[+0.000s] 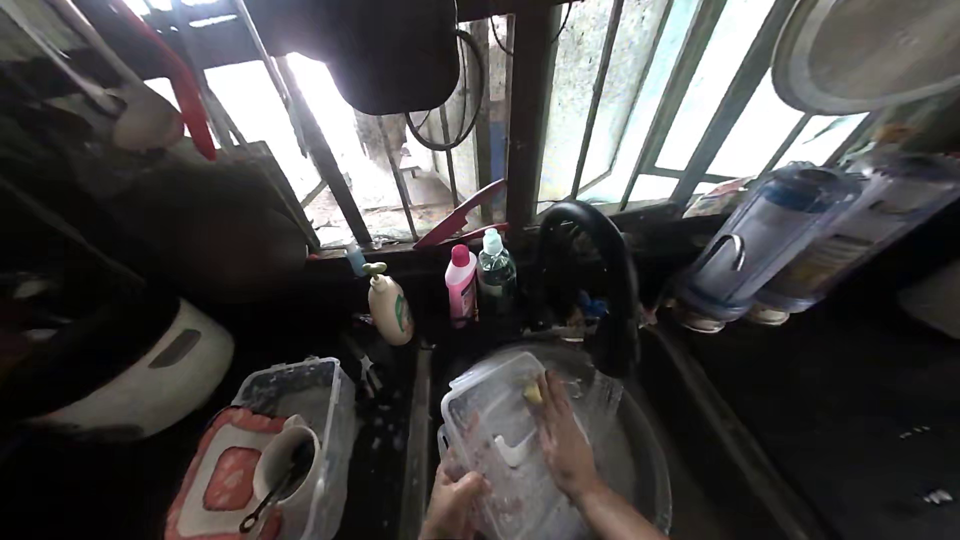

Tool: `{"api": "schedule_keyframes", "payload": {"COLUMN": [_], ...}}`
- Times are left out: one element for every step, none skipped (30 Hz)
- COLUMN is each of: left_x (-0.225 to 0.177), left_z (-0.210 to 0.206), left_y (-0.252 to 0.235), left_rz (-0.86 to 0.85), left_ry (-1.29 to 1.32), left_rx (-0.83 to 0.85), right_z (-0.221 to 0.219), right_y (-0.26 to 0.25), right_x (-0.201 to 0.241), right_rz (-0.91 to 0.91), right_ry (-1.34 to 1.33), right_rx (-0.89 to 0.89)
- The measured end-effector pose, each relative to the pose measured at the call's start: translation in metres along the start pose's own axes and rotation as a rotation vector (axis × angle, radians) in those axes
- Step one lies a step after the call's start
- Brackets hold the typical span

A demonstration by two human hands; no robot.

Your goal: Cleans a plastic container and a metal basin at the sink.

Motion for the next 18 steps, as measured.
{"api": "schedule_keyframes", "payload": {"left_x": [-0.001, 0.000, 0.003, 0.005, 0.008, 0.011, 0.013, 0.014, 0.015, 0.015, 0.014, 0.009, 0.004, -0.002, -0.006, -0.010, -0.013, -0.014], "left_z": [0.001, 0.005, 0.010, 0.014, 0.017, 0.018, 0.016, 0.012, 0.007, 0.004, 0.002, 0.001, 0.002, 0.005, 0.010, 0.016, 0.021, 0.027], "left_y": [0.000, -0.001, -0.002, -0.004, -0.006, -0.005, -0.002, 0.002, 0.007, 0.010, 0.014, 0.016, 0.016, 0.015, 0.013, 0.010, 0.005, 0.000], "left_rz": [-0.009, -0.012, -0.016, -0.025, -0.034, -0.015, 0.018, 0.048, 0.073, 0.089, 0.095, 0.080, 0.057, 0.035, 0.010, -0.020, -0.061, -0.081], "left_ry": [0.014, 0.023, 0.023, 0.012, -0.002, -0.035, -0.037, -0.029, -0.028, -0.031, -0.037, -0.043, -0.040, -0.031, -0.008, 0.019, 0.044, 0.053], "left_rx": [-0.024, -0.050, -0.064, -0.064, -0.055, -0.046, -0.033, -0.017, 0.005, 0.020, 0.027, 0.016, -0.008, -0.051, -0.098, -0.128, -0.130, -0.122], "right_z": [0.002, 0.006, 0.012, 0.017, 0.023, 0.026, 0.026, 0.024, 0.022, 0.018, 0.014, 0.010, 0.006, 0.004, 0.002, 0.002, 0.003, 0.005], "right_y": [0.007, 0.021, 0.037, 0.051, 0.059, 0.059, 0.052, 0.037, 0.019, -0.002, -0.020, -0.033, -0.038, -0.035, -0.022, -0.003, 0.019, 0.041], "right_x": [0.005, 0.021, 0.043, 0.068, 0.092, 0.107, 0.112, 0.107, 0.094, 0.074, 0.049, 0.024, 0.002, -0.011, -0.015, -0.007, 0.012, 0.038], "right_rz": [0.009, 0.022, 0.045, 0.082, 0.143, 0.192, 0.220, 0.223, 0.205, 0.159, 0.098, 0.040, -0.034, -0.091, -0.105, -0.083, -0.044, 0.022], "right_ry": [-0.015, -0.049, -0.126, -0.225, -0.285, -0.299, -0.266, -0.211, -0.166, -0.107, -0.019, 0.053, 0.103, 0.123, 0.121, 0.088, 0.023, -0.063], "right_rx": [-0.025, -0.004, 0.057, 0.100, 0.111, 0.121, 0.117, 0.091, 0.073, 0.055, 0.062, 0.073, 0.114, 0.181, 0.221, 0.219, 0.213, 0.196]}}
Point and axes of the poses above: each hand's wrist, its own y-axis away from the middle knuckle, its own z-axis out of the back of the hand, x = y × z, the point moved 6 cm from there along -y, towards the middle knuckle, and after that the axes turned 15 degrees about y, right-handed, at the moved point
